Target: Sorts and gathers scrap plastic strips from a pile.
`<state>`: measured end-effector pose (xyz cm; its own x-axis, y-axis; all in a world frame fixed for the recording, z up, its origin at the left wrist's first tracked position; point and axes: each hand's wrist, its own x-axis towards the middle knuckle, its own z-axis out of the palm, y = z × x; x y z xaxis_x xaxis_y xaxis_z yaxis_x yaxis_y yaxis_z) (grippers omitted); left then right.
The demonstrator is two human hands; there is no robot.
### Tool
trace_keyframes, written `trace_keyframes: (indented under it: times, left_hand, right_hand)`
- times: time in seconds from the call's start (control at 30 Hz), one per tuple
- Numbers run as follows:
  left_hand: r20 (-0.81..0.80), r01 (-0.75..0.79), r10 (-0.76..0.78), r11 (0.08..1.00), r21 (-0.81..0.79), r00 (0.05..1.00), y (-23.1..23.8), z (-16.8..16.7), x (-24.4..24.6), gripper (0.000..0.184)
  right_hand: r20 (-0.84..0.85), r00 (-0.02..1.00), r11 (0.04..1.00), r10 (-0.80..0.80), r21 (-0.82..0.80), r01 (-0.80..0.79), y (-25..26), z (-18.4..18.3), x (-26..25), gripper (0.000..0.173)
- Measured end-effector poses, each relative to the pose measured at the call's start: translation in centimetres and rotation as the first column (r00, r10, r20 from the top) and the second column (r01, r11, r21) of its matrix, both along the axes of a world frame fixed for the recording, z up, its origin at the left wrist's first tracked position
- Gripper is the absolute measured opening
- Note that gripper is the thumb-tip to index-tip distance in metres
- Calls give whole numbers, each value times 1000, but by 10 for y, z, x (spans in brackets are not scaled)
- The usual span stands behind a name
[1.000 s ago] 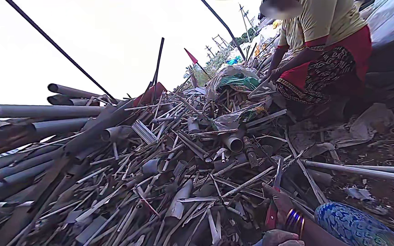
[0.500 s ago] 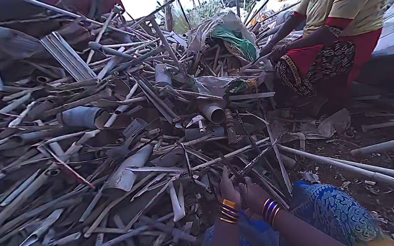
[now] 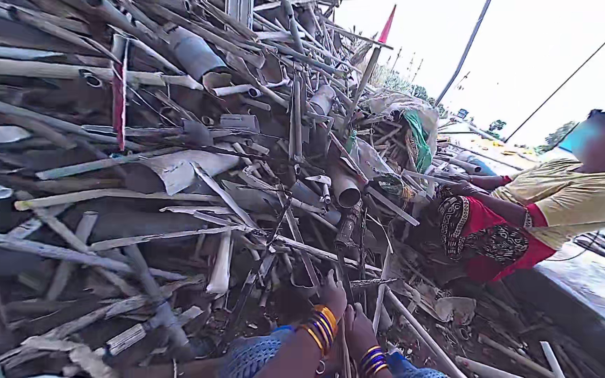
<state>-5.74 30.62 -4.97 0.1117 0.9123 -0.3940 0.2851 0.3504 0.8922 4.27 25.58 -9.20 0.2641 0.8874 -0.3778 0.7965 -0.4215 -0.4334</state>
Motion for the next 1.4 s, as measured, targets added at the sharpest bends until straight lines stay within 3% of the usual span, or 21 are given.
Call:
trace_keyframes:
  times: [0.13, 0.23, 0.33, 0.43, 0.5, 0.7, 0.73, 0.83, 0.9, 0.97, 1.07, 1.23, 1.3, 1.4]
  left_hand:
    - [-119, 170, -162, 984, 59, 980, -17, 6, 7, 54]
    - [-204, 174, -150, 979, 107, 967, -18, 12, 5, 54]
    - [-210, 157, -115, 968, 198, 971, -17, 22, -4, 53]
    - [-217, 188, -126, 937, 296, 968, -26, 24, -7, 49]
    - [-229, 230, -169, 934, 273, 959, -31, 18, 0, 49]
    - [-275, 178, -118, 962, 206, 954, -26, 24, 10, 54]
    - [-263, 149, -84, 959, 239, 961, -26, 22, 11, 54]
    - [-232, 40, 36, 948, 315, 972, -27, 15, 19, 56]
    - [-259, 31, 59, 944, 330, 964, -27, 14, 22, 57]
    - [-264, 23, 71, 941, 337, 962, -21, 15, 21, 59]
    - [-170, -104, 179, 921, 376, 969, -14, 14, 18, 58]
    - [-238, -25, 122, 927, 374, 964, -21, 10, 24, 57]
    - [-288, 15, 95, 934, 356, 953, -20, 17, 24, 58]
    - [-325, 48, 53, 955, 294, 944, -16, 26, 16, 61]
  right_hand:
    - [-6, 981, 978, -195, -73, 194, 6, -14, 28, 54]
    - [-14, 999, 999, -48, 9, 48, -13, 13, 8, 53]
    - [99, 983, 988, 154, -45, -150, -11, 51, 11, 52]
    - [163, 972, 972, 171, -192, -139, 13, 52, 56, 55]
    - [175, 974, 968, 147, -229, -105, 16, 38, 75, 54]
    - [-12, 971, 967, 238, 101, -236, -12, 50, 22, 44]
    - [-45, 974, 970, 221, 109, -215, -5, 42, 32, 45]
    - [-150, 989, 997, 12, -68, -22, 27, 7, 72, 50]
    - [-170, 984, 994, -49, -103, 32, 31, 4, 79, 49]
    - [-185, 981, 998, 52, -28, -58, 20, 26, 60, 48]
    - [-255, 946, 977, 202, 122, -176, 6, 34, 35, 48]
    - [-173, 981, 990, -92, -121, 72, 36, 5, 72, 51]
    - [-161, 986, 996, -39, -89, 25, 35, 19, 61, 50]
    - [-190, 961, 978, 202, 85, -189, 15, 45, 28, 47]
